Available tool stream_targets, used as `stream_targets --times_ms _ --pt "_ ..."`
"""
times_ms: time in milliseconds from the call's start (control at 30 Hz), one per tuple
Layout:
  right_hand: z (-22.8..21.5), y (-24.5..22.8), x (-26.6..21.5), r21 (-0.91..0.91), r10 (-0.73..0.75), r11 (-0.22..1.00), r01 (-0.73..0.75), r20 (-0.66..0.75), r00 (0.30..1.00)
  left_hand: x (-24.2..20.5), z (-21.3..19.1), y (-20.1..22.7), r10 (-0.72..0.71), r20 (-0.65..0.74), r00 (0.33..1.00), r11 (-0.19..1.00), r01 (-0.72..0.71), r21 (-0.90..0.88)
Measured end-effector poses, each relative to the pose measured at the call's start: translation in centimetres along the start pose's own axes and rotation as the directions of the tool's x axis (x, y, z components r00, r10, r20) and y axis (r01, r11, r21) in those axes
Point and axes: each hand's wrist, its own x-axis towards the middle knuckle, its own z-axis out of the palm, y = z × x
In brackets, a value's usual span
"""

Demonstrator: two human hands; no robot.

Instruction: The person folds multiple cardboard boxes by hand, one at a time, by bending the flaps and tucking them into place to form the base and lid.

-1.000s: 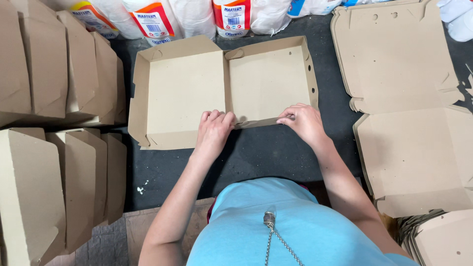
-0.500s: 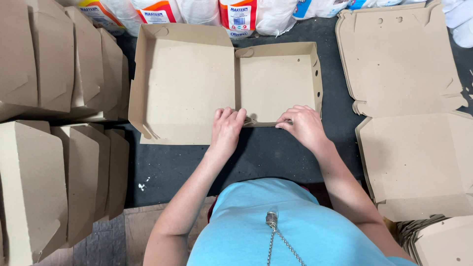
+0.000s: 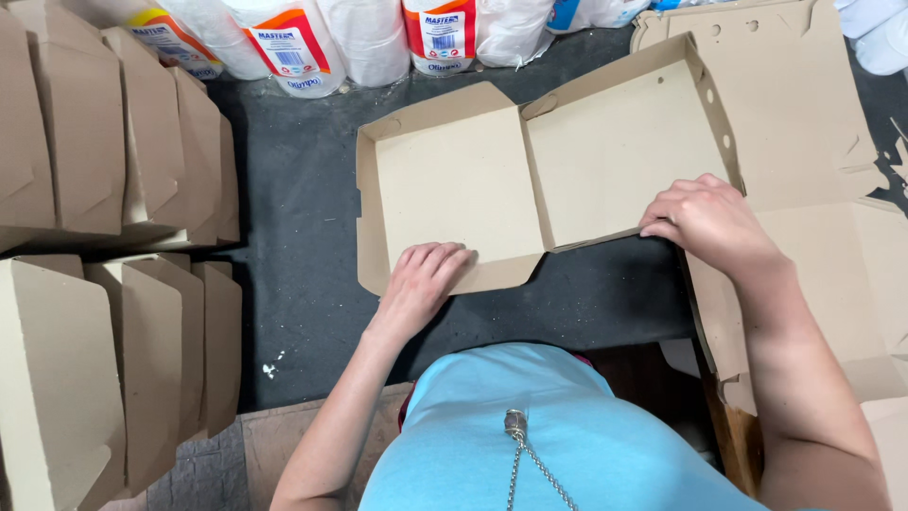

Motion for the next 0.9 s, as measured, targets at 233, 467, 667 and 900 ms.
stream_targets --times_ms 233,467,667,900 --pt "-0.9 -9.2 1.6 0.267 -0.273 0.909 0.319 -0.196 0.942 1.1 1.9 -0.2 -0.057 -0.099 0.993 0.998 0.057 0.005" --pt "2.9 -16.1 5.5 0.463 -0.343 0.786 0.409 -0.224 0.912 1.2 -3.2 3.0 0.025 -0.279 0.96 1.0 -0.023 0.009" --pt "1.4 -16.2 5.7 0.606 -0.173 0.754 0.255 -0.191 0.966 -5.3 -3.7 -1.4 -0.29 -0.348 0.892 0.953 0.303 -0.02" --pt "0.6 -15.9 6.2 0.687 -0.102 0.708 0.163 -0.13 0.986 -8.1 -0.5 -3.2 -0.333 -0.429 0.84 0.925 0.379 0.026"
